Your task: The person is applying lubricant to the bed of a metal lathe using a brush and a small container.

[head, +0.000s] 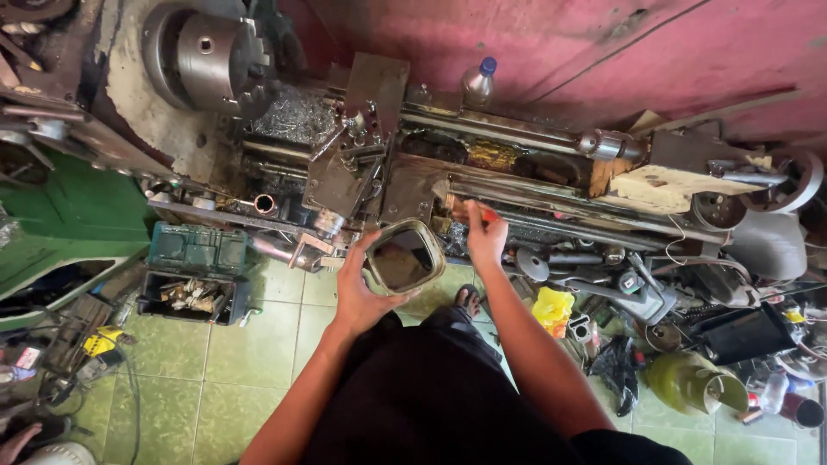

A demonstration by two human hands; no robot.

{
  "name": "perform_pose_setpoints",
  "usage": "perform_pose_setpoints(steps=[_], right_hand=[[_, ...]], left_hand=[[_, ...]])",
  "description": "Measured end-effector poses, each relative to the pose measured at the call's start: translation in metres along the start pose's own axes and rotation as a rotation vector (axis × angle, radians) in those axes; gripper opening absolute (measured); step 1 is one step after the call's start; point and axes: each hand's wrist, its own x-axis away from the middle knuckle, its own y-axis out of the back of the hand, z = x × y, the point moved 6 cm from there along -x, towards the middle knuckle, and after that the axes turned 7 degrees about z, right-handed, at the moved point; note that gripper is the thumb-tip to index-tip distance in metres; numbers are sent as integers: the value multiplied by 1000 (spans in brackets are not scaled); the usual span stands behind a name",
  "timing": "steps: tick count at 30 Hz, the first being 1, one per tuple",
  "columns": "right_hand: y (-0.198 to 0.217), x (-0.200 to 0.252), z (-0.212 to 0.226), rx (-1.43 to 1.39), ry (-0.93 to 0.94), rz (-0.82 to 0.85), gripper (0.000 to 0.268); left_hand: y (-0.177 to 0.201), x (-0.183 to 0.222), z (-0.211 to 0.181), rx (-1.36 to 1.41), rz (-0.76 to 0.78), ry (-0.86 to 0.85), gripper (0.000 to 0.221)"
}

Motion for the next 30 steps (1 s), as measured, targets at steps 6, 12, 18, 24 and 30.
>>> perform_pose_setpoints(steps=[6, 12, 18, 24, 30], right_hand=[[7, 18, 22, 382, 68, 63, 19], [3, 6, 30, 265, 167, 0, 13], [1, 28, 36, 401, 9, 112, 20], [2, 14, -8, 575, -296, 259, 33], [9, 1, 15, 481, -343, 155, 31]], left_hand=[[6, -1, -7, -17, -20, -5, 109], [6, -1, -2, -13, -26, -5, 110], [11, 9, 2, -37, -19, -16, 109], [18, 24, -5, -44, 17, 59, 112], [10, 35, -13, -71, 18, 123, 111]])
